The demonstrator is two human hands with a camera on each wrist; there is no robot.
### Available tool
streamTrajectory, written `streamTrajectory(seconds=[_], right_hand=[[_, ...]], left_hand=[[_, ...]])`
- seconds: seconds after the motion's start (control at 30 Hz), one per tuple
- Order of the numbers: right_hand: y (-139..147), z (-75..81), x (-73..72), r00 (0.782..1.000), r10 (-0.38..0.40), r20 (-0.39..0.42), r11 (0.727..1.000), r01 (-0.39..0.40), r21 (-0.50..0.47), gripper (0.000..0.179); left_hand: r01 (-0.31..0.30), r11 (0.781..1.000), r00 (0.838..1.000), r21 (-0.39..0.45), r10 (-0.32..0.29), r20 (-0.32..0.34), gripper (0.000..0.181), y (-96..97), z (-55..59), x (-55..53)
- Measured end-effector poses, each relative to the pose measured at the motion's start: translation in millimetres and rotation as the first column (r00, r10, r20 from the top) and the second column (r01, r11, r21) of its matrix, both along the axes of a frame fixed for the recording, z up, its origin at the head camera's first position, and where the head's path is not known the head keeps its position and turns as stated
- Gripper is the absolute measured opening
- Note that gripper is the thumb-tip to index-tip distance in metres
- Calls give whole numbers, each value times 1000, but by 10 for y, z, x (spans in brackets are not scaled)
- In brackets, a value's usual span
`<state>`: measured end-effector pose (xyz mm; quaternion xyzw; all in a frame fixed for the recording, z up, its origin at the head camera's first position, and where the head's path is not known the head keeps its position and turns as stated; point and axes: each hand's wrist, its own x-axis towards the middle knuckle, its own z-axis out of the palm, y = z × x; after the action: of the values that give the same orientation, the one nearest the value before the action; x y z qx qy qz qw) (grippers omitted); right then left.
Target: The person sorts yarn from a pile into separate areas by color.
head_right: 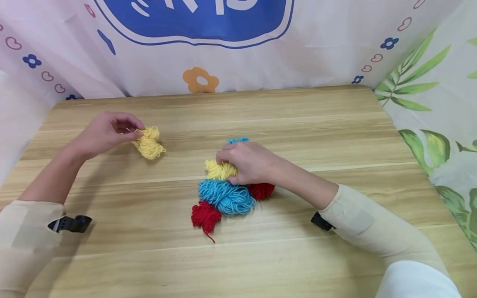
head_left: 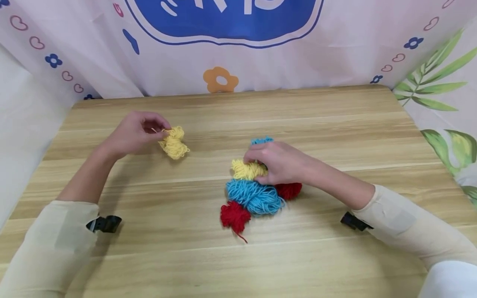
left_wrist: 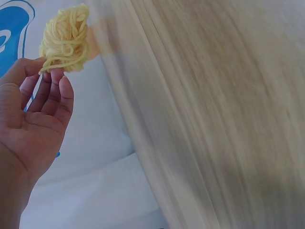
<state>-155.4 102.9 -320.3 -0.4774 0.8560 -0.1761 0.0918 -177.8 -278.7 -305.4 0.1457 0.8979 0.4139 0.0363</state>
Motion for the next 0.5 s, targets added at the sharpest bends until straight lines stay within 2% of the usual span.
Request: streamTrajectory(seconds=[0.13, 0.27, 0.5], right_hand=[[-16, -5, -11, 999, -7, 44, 1000, 8, -21, 25], [-20, -13, -29, 995, -28, 98, 999, 32, -42, 26], [-16, 5, -46, 986, -42, 163, 990, 64, -129, 25]], left_hand=[[-10, 1000, 1000, 11, 10, 7, 9, -57, 3, -4], [-34, 999, 999, -17, 34, -3, 9, -110, 10, 1], [-68, 998, 998, -15, 68, -1, 9, -218, -16, -17]])
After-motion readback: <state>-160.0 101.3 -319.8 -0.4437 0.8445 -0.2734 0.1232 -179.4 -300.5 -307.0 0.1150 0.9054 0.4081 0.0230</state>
